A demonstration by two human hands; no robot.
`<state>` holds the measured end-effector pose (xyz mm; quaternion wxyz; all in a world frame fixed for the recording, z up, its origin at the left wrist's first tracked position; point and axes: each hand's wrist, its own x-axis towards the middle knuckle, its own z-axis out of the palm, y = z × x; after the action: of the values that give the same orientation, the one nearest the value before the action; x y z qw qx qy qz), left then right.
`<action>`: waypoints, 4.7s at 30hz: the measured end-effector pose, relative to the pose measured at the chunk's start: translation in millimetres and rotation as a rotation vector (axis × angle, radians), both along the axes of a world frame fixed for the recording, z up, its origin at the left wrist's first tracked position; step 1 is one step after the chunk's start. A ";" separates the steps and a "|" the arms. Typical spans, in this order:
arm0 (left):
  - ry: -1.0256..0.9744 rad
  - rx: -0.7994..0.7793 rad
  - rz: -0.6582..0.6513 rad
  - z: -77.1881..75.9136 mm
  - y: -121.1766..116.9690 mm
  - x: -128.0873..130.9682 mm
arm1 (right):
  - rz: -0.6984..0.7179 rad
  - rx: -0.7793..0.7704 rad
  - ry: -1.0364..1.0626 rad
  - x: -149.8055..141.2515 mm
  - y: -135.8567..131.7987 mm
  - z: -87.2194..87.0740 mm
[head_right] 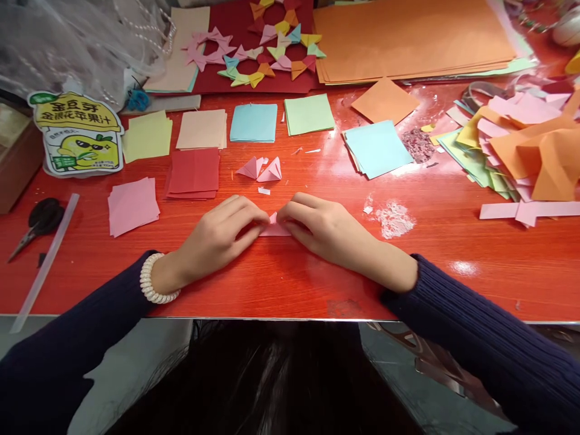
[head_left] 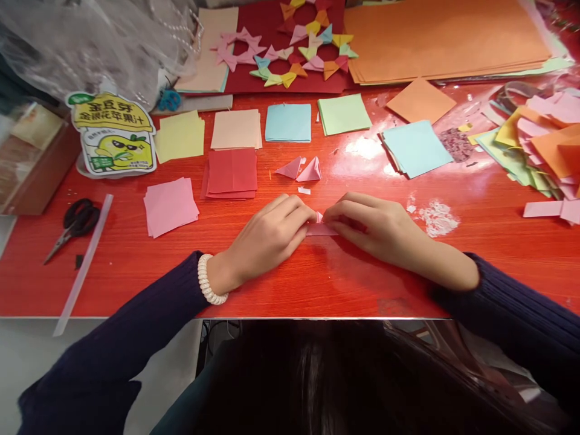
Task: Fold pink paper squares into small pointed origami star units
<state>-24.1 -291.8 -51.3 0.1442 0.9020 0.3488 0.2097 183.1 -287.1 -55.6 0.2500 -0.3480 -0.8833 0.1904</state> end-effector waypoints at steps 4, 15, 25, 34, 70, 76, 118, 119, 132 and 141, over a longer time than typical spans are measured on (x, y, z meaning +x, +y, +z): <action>0.003 -0.017 -0.012 0.6 0.9 -1.9 | 0.057 0.022 0.023 2.3 1.0 -4.9; 0.100 0.097 -0.115 -1.9 5.2 -8.2 | 0.154 0.013 -0.004 9.1 1.6 -5.6; 0.098 0.160 -0.201 0.0 4.1 -12.7 | 0.171 0.094 -0.090 10.0 -2.1 -4.3; 0.076 0.214 -0.270 -0.4 3.1 -13.8 | 0.184 0.118 -0.109 10.5 -1.7 -3.2; 0.217 0.362 -0.346 8.9 -5.4 -11.0 | 0.008 0.501 -0.375 7.3 -19.2 0.7; 0.209 0.310 -0.299 8.3 -5.1 -13.3 | -0.034 0.452 -0.339 4.6 -18.1 1.0; -0.639 -0.825 0.253 15.4 -8.8 11.2 | -0.040 -1.077 0.422 -19.9 -16.7 23.9; -0.644 -0.833 0.257 15.4 -8.8 11.1 | -0.034 -1.098 0.430 -20.1 -16.4 24.5; -0.693 -0.734 0.198 12.6 -3.1 6.7 | -0.004 -1.205 0.473 -17.3 -14.6 22.9; -0.370 -0.215 0.217 15.8 -4.3 2.1 | -0.046 -1.114 0.465 -17.8 -15.7 23.0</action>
<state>-22.0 -296.1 -35.6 0.2776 0.7850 0.4317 0.3470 165.3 -302.8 -32.6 0.2208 -0.3946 -0.5651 0.6900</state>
